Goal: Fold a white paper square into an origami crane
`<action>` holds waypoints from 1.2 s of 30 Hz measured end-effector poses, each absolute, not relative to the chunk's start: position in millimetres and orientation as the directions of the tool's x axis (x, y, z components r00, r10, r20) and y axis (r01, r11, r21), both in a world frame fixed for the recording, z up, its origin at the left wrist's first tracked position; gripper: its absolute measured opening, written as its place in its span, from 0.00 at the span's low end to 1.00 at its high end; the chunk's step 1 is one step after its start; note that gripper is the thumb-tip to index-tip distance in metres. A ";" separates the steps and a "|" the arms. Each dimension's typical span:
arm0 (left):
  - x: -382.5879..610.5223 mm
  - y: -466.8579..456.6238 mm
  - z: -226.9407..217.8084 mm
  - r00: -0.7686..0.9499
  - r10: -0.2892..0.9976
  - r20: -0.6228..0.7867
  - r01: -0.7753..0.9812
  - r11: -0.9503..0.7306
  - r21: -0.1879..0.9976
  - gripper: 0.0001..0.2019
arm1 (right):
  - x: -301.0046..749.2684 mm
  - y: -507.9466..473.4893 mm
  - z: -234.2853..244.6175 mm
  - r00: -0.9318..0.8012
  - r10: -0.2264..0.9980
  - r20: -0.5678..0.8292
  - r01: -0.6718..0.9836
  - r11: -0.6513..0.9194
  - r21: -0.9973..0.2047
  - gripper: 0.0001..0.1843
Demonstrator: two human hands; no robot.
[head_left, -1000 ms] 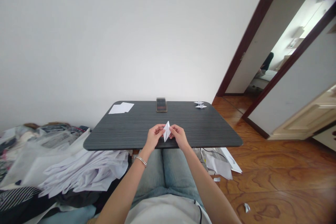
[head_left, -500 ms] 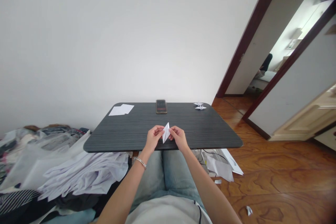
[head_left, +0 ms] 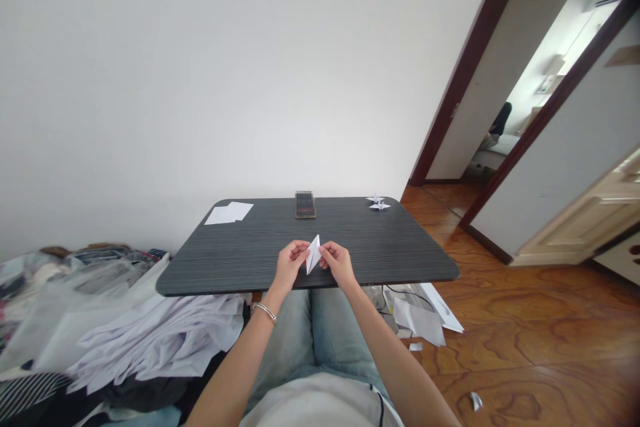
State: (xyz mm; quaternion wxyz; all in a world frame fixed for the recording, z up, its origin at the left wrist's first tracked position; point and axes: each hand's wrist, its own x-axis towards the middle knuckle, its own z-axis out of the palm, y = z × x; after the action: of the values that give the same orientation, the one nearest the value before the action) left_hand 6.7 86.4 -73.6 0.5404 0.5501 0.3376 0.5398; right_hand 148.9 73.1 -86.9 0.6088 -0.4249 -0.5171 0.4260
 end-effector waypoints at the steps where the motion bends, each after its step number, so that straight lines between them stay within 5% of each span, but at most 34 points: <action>1: 6.7 86.4 -73.4 0.189 0.955 0.229 -0.214 -0.188 0.959 0.11 | 148.9 73.3 -87.1 0.103 0.958 0.268 -0.078 0.276 -0.958 0.12; 36: 6.3 92.5 -72.2 0.195 0.963 0.185 -0.270 -0.128 0.954 0.12 | 144.2 75.1 -84.7 0.113 0.954 0.277 -0.049 0.284 -0.958 0.14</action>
State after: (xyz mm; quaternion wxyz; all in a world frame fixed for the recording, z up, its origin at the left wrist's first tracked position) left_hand 6.3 92.5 -72.2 0.5705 0.5215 0.3323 0.5405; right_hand 144.2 75.1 -84.7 0.6073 -0.4330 -0.5225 0.4131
